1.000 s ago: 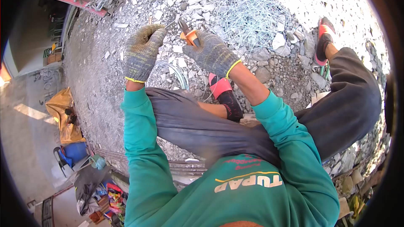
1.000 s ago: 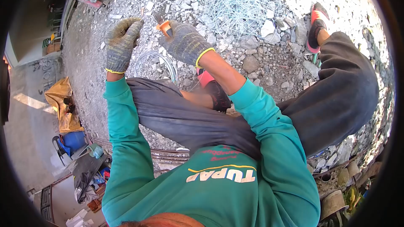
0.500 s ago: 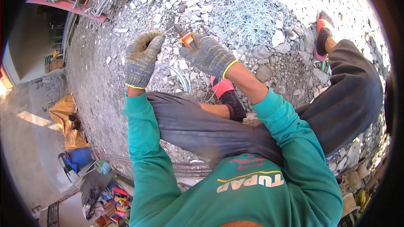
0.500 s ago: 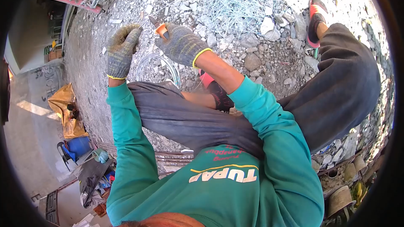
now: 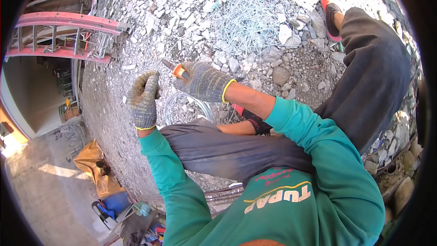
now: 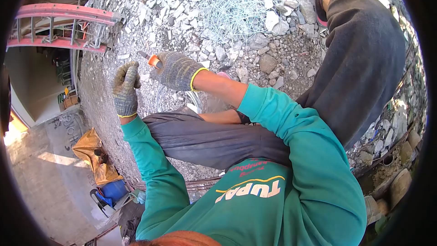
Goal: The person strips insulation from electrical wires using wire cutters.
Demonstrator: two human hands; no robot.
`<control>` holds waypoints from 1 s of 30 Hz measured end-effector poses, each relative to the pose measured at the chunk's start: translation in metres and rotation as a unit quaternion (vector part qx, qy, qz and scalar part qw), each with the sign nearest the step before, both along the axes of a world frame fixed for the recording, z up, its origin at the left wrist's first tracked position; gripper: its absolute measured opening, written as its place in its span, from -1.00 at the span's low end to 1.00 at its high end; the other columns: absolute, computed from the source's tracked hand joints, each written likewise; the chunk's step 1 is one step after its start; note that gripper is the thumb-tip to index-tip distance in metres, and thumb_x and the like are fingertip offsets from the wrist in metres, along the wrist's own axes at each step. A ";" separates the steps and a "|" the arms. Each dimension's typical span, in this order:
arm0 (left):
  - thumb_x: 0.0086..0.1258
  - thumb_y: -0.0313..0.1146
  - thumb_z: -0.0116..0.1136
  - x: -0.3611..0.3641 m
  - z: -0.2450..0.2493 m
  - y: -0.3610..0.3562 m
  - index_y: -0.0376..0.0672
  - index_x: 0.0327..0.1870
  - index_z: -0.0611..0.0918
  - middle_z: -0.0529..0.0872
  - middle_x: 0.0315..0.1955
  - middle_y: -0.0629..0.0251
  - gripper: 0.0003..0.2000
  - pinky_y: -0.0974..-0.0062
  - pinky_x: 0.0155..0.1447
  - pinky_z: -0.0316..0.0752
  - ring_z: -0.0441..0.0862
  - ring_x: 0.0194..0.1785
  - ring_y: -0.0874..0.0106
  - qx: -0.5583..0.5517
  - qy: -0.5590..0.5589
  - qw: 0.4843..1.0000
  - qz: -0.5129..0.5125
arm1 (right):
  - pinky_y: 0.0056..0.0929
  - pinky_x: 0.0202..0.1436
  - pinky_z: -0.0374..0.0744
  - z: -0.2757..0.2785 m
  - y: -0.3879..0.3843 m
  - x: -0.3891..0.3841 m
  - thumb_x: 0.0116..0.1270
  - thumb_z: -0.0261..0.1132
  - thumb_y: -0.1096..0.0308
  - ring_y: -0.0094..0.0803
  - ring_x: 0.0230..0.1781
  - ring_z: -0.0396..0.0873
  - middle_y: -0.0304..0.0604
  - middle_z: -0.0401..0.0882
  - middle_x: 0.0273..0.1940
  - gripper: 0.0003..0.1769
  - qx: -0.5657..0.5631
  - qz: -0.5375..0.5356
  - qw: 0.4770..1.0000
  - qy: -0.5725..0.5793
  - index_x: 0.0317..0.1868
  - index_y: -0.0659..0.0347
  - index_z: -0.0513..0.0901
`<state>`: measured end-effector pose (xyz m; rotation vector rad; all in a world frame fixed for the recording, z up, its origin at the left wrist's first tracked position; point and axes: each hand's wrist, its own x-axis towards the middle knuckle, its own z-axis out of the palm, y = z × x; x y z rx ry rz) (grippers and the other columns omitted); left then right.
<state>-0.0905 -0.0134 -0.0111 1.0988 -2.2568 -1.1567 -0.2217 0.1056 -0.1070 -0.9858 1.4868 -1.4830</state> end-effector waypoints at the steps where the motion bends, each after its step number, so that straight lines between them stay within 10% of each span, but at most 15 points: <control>1: 0.46 -0.35 0.25 -0.001 0.001 0.001 -0.24 -0.05 0.70 0.61 -0.50 0.44 -0.82 0.66 -0.40 0.35 0.44 -0.49 0.67 0.001 0.004 1.000 -0.004 | -0.08 -0.16 0.62 -0.001 0.000 -0.001 0.35 0.31 0.08 -0.01 -0.29 0.70 0.08 0.68 -0.38 -0.62 -0.024 0.019 0.998 -0.050 -0.16 0.30 0.65; 5: 0.46 -0.35 0.26 -0.001 0.006 -0.001 -0.24 -0.05 0.70 0.62 -0.49 0.44 -0.82 0.65 -0.38 0.36 0.45 -0.47 0.65 0.021 0.042 0.999 -0.003 | -0.11 -0.22 0.63 0.010 0.015 -0.015 0.38 0.32 0.06 -0.19 -0.36 0.69 -0.09 0.67 -0.40 -0.61 -0.028 0.181 0.926 -0.329 -0.13 0.28 0.63; 7: 0.46 -0.35 0.26 0.003 0.010 -0.005 -0.26 -0.05 0.70 0.62 -0.48 0.43 -0.81 0.64 -0.36 0.36 0.46 -0.46 0.65 0.017 0.066 0.998 0.012 | -0.16 -0.23 0.64 0.026 0.026 -0.024 0.42 0.29 0.05 -0.33 -0.36 0.65 -0.20 0.66 -0.32 -0.62 -0.141 0.171 0.778 -0.588 -0.06 0.24 0.60; 10: 0.46 -0.34 0.25 0.004 0.011 -0.011 -0.28 -0.05 0.70 0.62 -0.47 0.42 -0.80 0.63 -0.34 0.39 0.47 -0.43 0.64 0.049 0.101 0.994 -0.012 | -0.27 -0.28 0.59 0.029 0.027 -0.039 0.49 0.18 0.07 -0.46 -0.36 0.54 -0.32 0.52 -0.28 -0.60 -0.285 0.321 0.538 -0.725 0.13 0.19 0.46; 13: 0.52 -0.32 0.16 0.002 0.012 -0.010 -0.29 -0.04 0.68 0.56 -0.49 0.41 -0.79 0.57 -0.31 0.37 0.44 -0.42 0.60 0.061 0.100 0.992 -0.036 | -0.41 -0.40 0.59 0.038 0.032 -0.046 0.56 0.08 0.09 -0.56 -0.42 0.53 -0.34 0.50 -0.32 -0.62 -0.366 0.352 0.404 -0.761 0.13 0.23 0.42; 17: 0.53 -0.31 0.16 0.001 0.013 -0.010 -0.28 -0.04 0.69 0.58 -0.48 0.42 -0.78 0.60 -0.34 0.36 0.42 -0.43 0.62 0.062 0.072 0.995 -0.042 | -0.38 -0.38 0.63 0.038 0.036 -0.056 0.56 0.09 0.11 -0.52 -0.48 0.54 -0.30 0.55 -0.30 -0.64 -0.332 0.341 0.461 -0.749 0.08 0.25 0.46; 19: 0.51 -0.28 0.19 0.000 0.012 -0.014 -0.24 -0.03 0.71 0.59 -0.48 0.44 -0.77 0.62 -0.37 0.35 0.42 -0.44 0.65 0.016 0.044 0.999 -0.014 | -0.26 -0.37 0.62 0.029 0.031 -0.061 0.50 0.20 0.16 -0.35 -0.36 0.60 -0.20 0.62 -0.22 -0.71 -0.105 0.057 0.798 -0.591 0.04 0.17 0.53; 21: 0.48 -0.23 0.23 0.001 0.002 -0.019 -0.19 -0.03 0.72 0.61 -0.47 0.46 -0.76 0.64 -0.38 0.36 0.44 -0.44 0.67 0.006 0.040 0.999 0.016 | -0.17 -0.32 0.63 -0.008 0.010 -0.052 0.44 0.24 0.23 -0.24 -0.32 0.68 -0.09 0.70 -0.16 -0.72 -0.081 0.034 0.824 -0.560 0.03 0.22 0.58; 23: 0.45 -0.20 0.27 -0.001 -0.003 -0.021 -0.17 -0.03 0.72 0.63 -0.45 0.46 -0.75 0.66 -0.35 0.40 0.47 -0.43 0.68 -0.053 0.010 0.998 0.031 | -0.24 -0.29 0.61 -0.035 -0.001 -0.044 0.40 0.29 0.25 -0.22 -0.36 0.68 -0.03 0.71 -0.29 -0.68 0.113 0.022 0.988 -0.103 0.01 0.32 0.61; 25: 0.45 -0.19 0.27 -0.004 -0.006 -0.020 -0.18 -0.03 0.72 0.64 -0.44 0.46 -0.74 0.66 -0.33 0.43 0.50 -0.40 0.67 -0.057 -0.012 0.998 0.024 | -0.05 -0.14 0.60 -0.028 -0.002 -0.022 0.29 0.28 0.28 0.07 -0.21 0.68 0.17 0.66 -0.29 -0.69 0.127 -0.029 0.981 0.141 -0.01 0.23 0.60; 30: 0.47 -0.22 0.24 -0.012 -0.013 -0.009 -0.22 0.00 0.70 0.67 -0.40 0.44 -0.73 0.63 -0.28 0.47 0.55 -0.35 0.66 -0.065 -0.045 0.996 -0.032 | 0.01 -0.08 0.59 -0.005 0.001 0.008 0.27 0.29 0.22 0.15 -0.18 0.64 0.20 0.66 -0.27 -0.65 0.029 -0.037 0.987 0.151 0.01 0.20 0.60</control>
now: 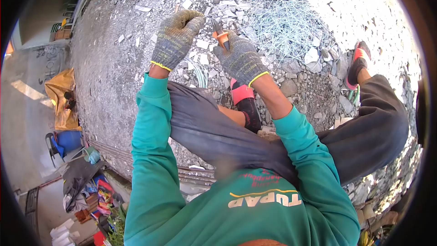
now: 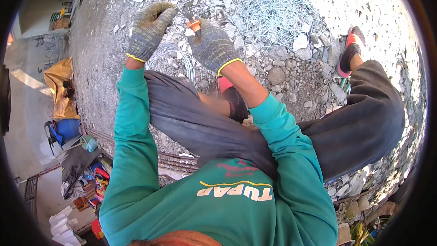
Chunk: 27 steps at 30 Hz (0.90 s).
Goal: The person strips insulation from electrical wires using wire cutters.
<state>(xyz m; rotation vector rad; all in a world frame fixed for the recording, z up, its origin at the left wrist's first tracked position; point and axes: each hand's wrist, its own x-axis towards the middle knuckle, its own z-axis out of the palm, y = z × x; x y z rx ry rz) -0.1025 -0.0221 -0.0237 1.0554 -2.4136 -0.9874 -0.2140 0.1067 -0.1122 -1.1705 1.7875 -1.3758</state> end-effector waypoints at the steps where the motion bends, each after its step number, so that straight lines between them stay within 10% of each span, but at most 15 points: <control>1: 0.48 -0.23 0.23 -0.001 -0.003 0.002 -0.22 0.01 0.70 0.68 -0.38 0.43 -0.74 0.62 -0.27 0.48 0.55 -0.34 0.65 0.010 0.003 1.000 -0.014 | 0.01 -0.08 0.59 0.002 0.001 0.001 0.27 0.29 0.22 0.15 -0.18 0.64 0.20 0.66 -0.27 -0.65 0.005 -0.003 1.000 -0.004 0.01 0.20 0.60; 21: 0.48 -0.21 0.24 -0.007 -0.022 0.005 -0.22 0.05 0.71 0.75 -0.32 0.35 -0.71 0.59 -0.19 0.57 0.65 -0.26 0.59 -0.054 0.005 0.993 -0.100 | -0.05 -0.19 0.58 -0.040 -0.014 -0.013 0.38 0.31 0.01 0.09 -0.29 0.65 0.13 0.66 -0.37 -0.61 -0.009 -0.019 0.999 -0.030 -0.14 0.21 0.66; 25: 0.48 -0.25 0.24 0.006 0.001 -0.005 -0.18 0.06 0.71 0.73 -0.31 0.41 -0.74 0.68 -0.25 0.52 0.57 -0.32 0.68 0.034 -0.058 0.998 -0.014 | -0.44 -0.47 0.56 -0.057 -0.011 -0.048 0.34 0.38 -0.07 -0.51 -0.54 0.59 -0.21 0.62 -0.48 -0.51 -0.045 -0.083 0.915 -0.393 -0.30 0.29 0.62; 27: 0.47 -0.25 0.24 0.018 0.005 -0.013 -0.19 0.02 0.72 0.67 -0.41 0.46 -0.75 0.71 -0.31 0.45 0.50 -0.41 0.70 0.062 -0.013 0.998 0.014 | -0.45 -0.40 0.69 -0.067 -0.004 -0.080 0.42 0.35 0.10 -0.50 -0.49 0.65 -0.25 0.66 -0.44 -0.70 -0.034 -0.094 0.935 -0.340 -0.26 0.18 0.65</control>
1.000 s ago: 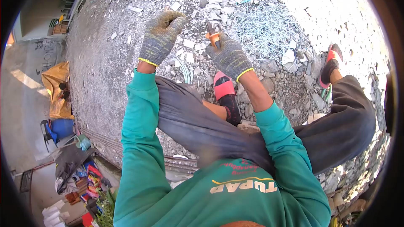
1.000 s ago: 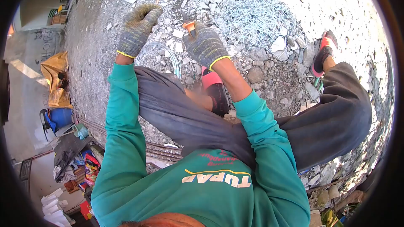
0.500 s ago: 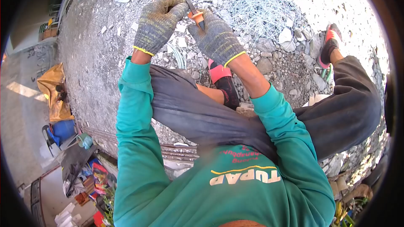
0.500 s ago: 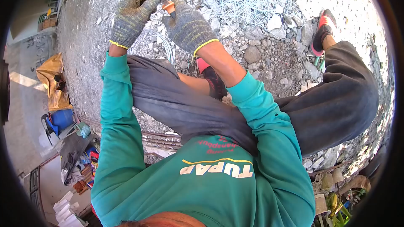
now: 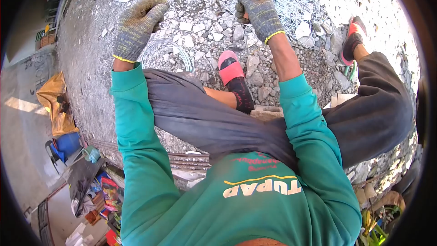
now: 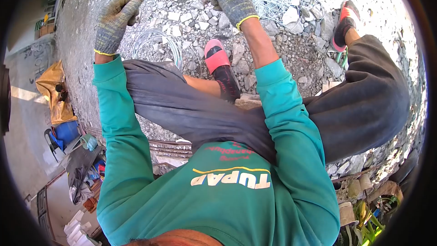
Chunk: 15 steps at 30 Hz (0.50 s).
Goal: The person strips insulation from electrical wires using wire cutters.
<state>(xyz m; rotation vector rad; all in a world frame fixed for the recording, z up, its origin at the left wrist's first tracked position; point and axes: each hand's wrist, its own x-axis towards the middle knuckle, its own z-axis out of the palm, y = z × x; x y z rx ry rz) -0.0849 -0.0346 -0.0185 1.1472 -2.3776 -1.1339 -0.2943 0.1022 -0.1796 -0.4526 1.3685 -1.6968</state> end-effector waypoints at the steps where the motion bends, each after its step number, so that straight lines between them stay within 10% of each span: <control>1: 0.47 -0.25 0.24 0.001 0.001 0.002 -0.18 0.02 0.72 0.65 -0.43 0.47 -0.76 0.71 -0.35 0.40 0.47 -0.43 0.71 -0.005 0.002 1.000 0.006 | -0.46 -0.44 0.67 -0.002 0.002 -0.006 0.39 0.39 0.10 -0.51 -0.53 0.63 -0.28 0.62 -0.48 -0.71 -0.009 -0.015 1.000 0.007 -0.28 0.17 0.64; 6: 0.46 -0.25 0.26 -0.007 -0.011 0.008 -0.17 -0.01 0.72 0.60 -0.48 0.51 -0.77 0.71 -0.41 0.29 0.39 -0.48 0.72 -0.017 -0.017 1.000 0.009 | -0.46 -0.49 0.61 -0.026 -0.005 -0.006 0.32 0.45 0.06 -0.51 -0.56 0.60 -0.28 0.61 -0.49 -0.67 0.032 -0.032 0.998 -0.033 -0.31 0.16 0.63; 10: 0.44 -0.24 0.28 -0.017 -0.027 0.018 -0.20 -0.03 0.72 0.61 -0.47 0.50 -0.76 0.69 -0.36 0.36 0.44 -0.44 0.70 -0.049 -0.034 0.998 0.008 | -0.38 -0.53 0.51 -0.067 -0.018 -0.026 0.33 0.42 0.02 -0.49 -0.61 0.56 -0.25 0.56 -0.55 -0.60 0.063 -0.044 0.984 0.163 -0.26 0.24 0.64; 12: 0.44 -0.24 0.28 -0.019 -0.040 0.019 -0.22 -0.03 0.72 0.62 -0.45 0.50 -0.75 0.66 -0.32 0.40 0.46 -0.41 0.68 -0.060 -0.025 0.998 0.009 | -0.37 -0.52 0.50 -0.083 -0.029 -0.040 0.34 0.40 0.02 -0.49 -0.65 0.49 -0.27 0.48 -0.60 -0.59 0.077 -0.010 0.870 0.487 -0.23 0.26 0.63; 13: 0.45 -0.24 0.28 -0.020 -0.045 0.015 -0.24 -0.03 0.72 0.62 -0.43 0.50 -0.75 0.65 -0.31 0.40 0.45 -0.40 0.68 -0.099 -0.018 0.995 -0.008 | -0.38 -0.52 0.50 -0.088 -0.030 -0.046 0.36 0.37 0.05 -0.47 -0.63 0.48 -0.31 0.44 -0.60 -0.63 0.060 -0.054 0.672 0.736 -0.17 0.23 0.64; 14: 0.45 -0.24 0.28 -0.020 -0.048 0.012 -0.24 -0.03 0.72 0.62 -0.43 0.50 -0.75 0.65 -0.31 0.40 0.45 -0.40 0.68 -0.099 -0.017 0.995 -0.012 | -0.38 -0.52 0.50 -0.094 -0.029 -0.049 0.36 0.37 0.05 -0.47 -0.63 0.48 -0.31 0.44 -0.60 -0.63 0.063 -0.057 0.671 0.737 -0.17 0.23 0.64; 15: 0.45 -0.25 0.27 -0.021 -0.049 0.009 -0.23 -0.03 0.72 0.62 -0.44 0.50 -0.75 0.65 -0.32 0.39 0.44 -0.41 0.68 -0.093 -0.008 0.996 0.013 | -0.40 -0.50 0.53 -0.065 -0.020 -0.047 0.37 0.36 0.07 -0.47 -0.59 0.51 -0.31 0.46 -0.58 -0.65 0.089 0.025 0.903 0.420 -0.14 0.21 0.64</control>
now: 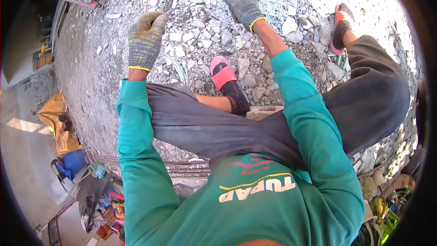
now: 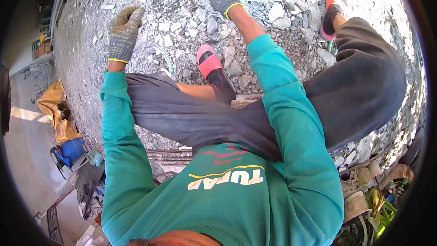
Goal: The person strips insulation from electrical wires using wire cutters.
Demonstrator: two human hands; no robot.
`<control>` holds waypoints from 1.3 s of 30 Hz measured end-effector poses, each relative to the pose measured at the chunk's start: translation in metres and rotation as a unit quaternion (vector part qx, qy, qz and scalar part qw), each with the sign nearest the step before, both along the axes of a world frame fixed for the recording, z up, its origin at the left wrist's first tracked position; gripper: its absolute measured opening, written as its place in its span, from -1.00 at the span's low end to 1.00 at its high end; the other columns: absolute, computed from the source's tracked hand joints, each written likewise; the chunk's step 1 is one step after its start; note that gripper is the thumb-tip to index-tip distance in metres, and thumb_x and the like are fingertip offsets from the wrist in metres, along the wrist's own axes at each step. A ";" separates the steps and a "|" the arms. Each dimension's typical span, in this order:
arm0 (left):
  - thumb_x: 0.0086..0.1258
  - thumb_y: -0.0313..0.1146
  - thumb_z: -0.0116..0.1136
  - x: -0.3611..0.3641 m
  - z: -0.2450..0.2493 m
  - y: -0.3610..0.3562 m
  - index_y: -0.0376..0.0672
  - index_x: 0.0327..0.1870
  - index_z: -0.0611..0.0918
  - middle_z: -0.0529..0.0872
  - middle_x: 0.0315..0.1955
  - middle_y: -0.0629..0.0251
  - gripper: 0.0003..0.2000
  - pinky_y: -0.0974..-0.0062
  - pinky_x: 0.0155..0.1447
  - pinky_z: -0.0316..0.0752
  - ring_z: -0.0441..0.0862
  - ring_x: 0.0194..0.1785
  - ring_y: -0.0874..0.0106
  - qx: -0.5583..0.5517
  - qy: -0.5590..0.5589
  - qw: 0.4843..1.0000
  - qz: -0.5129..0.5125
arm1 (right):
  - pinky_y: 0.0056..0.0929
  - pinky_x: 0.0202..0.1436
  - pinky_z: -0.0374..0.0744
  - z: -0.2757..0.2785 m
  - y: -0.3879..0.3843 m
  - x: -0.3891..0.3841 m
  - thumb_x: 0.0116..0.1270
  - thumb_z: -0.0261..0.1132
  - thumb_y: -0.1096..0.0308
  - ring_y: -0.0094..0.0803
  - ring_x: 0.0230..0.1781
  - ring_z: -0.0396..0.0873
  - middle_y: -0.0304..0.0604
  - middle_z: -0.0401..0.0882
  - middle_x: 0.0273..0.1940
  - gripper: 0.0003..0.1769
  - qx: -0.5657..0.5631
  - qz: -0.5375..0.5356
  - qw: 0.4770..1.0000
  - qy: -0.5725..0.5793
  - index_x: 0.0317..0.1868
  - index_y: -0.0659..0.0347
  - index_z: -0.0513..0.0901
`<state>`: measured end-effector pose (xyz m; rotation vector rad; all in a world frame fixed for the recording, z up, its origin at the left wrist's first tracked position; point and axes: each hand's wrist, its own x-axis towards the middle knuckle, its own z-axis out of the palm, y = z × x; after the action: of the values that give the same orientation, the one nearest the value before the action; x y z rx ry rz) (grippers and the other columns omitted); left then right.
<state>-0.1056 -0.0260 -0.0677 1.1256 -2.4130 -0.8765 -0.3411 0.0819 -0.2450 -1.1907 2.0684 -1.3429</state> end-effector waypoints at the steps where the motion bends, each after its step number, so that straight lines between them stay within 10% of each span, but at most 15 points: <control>1: 0.45 -0.25 0.27 0.000 0.000 -0.002 -0.23 -0.03 0.72 0.61 -0.45 0.50 -0.75 0.65 -0.33 0.38 0.43 -0.43 0.68 0.007 0.010 1.000 0.027 | -0.42 -0.47 0.56 0.019 0.004 0.005 0.37 0.36 0.08 -0.47 -0.55 0.54 -0.31 0.48 -0.55 -0.66 0.044 0.031 0.919 -0.391 -0.10 0.19 0.64; 7: 0.46 -0.24 0.26 0.000 0.011 0.000 -0.19 -0.01 0.71 0.59 -0.48 0.51 -0.76 0.68 -0.39 0.34 0.42 -0.46 0.70 0.005 0.024 0.999 0.023 | -0.47 -0.32 0.60 0.007 0.009 0.019 0.35 0.38 0.18 -0.58 -0.40 0.56 -0.31 0.62 -0.37 -0.71 -0.002 -0.014 0.978 -0.209 -0.06 0.17 0.64; 16: 0.46 -0.26 0.27 0.002 0.017 -0.003 -0.19 -0.01 0.71 0.61 -0.48 0.49 -0.77 0.71 -0.44 0.34 0.42 -0.50 0.73 0.019 -0.002 0.998 0.052 | -0.41 -0.25 0.64 0.011 0.015 0.013 0.36 0.39 0.24 -0.50 -0.35 0.63 -0.24 0.66 -0.31 -0.74 -0.050 0.048 0.901 -0.427 -0.06 0.19 0.64; 19: 0.46 -0.26 0.27 0.001 0.020 -0.003 -0.21 0.00 0.70 0.60 -0.48 0.49 -0.76 0.71 -0.44 0.34 0.42 -0.50 0.72 0.030 0.021 0.998 0.058 | -0.26 -0.19 0.68 0.020 0.024 0.013 0.42 0.32 0.21 -0.39 -0.30 0.66 -0.19 0.66 -0.25 -0.72 -0.132 0.089 0.792 -0.590 -0.02 0.22 0.61; 21: 0.46 -0.26 0.27 0.000 0.025 -0.003 -0.20 0.01 0.69 0.59 -0.49 0.49 -0.76 0.70 -0.43 0.34 0.41 -0.50 0.72 0.056 0.037 0.996 0.065 | -0.09 -0.08 0.70 0.022 0.024 0.012 0.48 0.24 0.17 -0.26 -0.22 0.68 -0.15 0.67 -0.18 -0.68 -0.246 0.279 0.573 -0.731 0.05 0.23 0.59; 23: 0.46 -0.25 0.27 -0.001 0.024 -0.004 -0.20 0.01 0.69 0.59 -0.48 0.49 -0.75 0.70 -0.43 0.34 0.41 -0.50 0.72 0.061 0.055 0.995 0.055 | 0.02 0.01 0.68 0.023 0.024 0.011 0.52 0.17 0.15 -0.19 -0.20 0.69 -0.14 0.66 -0.16 -0.64 -0.279 0.332 0.510 -0.743 0.11 0.23 0.57; 27: 0.45 -0.25 0.28 0.000 0.029 -0.003 -0.20 0.00 0.69 0.59 -0.47 0.49 -0.75 0.69 -0.42 0.34 0.40 -0.50 0.71 0.047 0.061 0.996 0.050 | -0.18 -0.19 0.69 0.061 0.031 0.002 0.49 0.24 0.14 -0.31 -0.38 0.64 -0.18 0.64 -0.26 -0.71 -0.216 0.157 0.718 -0.643 -0.07 0.22 0.61; 29: 0.45 -0.25 0.28 0.000 0.033 0.000 -0.21 0.00 0.69 0.59 -0.47 0.49 -0.75 0.69 -0.42 0.33 0.40 -0.50 0.71 0.041 0.061 0.995 0.066 | -0.32 -0.35 0.63 0.034 0.016 -0.020 0.40 0.32 0.15 -0.40 -0.50 0.59 -0.19 0.62 -0.41 -0.71 -0.090 0.053 0.906 -0.411 -0.20 0.25 0.61; 32: 0.45 -0.25 0.28 0.003 0.028 -0.007 -0.21 -0.02 0.70 0.59 -0.48 0.50 -0.76 0.69 -0.43 0.32 0.40 -0.50 0.71 0.025 0.062 0.995 0.074 | -0.37 -0.46 0.53 0.011 0.009 -0.048 0.30 0.38 0.17 -0.46 -0.58 0.53 -0.22 0.56 -0.54 -0.70 0.081 -0.010 0.977 -0.195 -0.25 0.27 0.61; 39: 0.45 -0.23 0.28 -0.003 0.027 -0.009 -0.20 -0.04 0.70 0.58 -0.48 0.50 -0.76 0.69 -0.43 0.32 0.41 -0.50 0.71 0.018 0.059 0.996 0.065 | -0.40 -0.43 0.43 0.014 0.012 0.005 0.32 0.33 0.22 -0.53 -0.55 0.44 -0.24 0.58 -0.53 -0.78 0.134 0.047 0.962 -0.232 -0.18 0.19 0.59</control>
<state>-0.1087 -0.0350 -0.0411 1.1946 -2.2104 -0.9191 -0.3361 0.0937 -0.2310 -0.7593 1.7601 -1.1224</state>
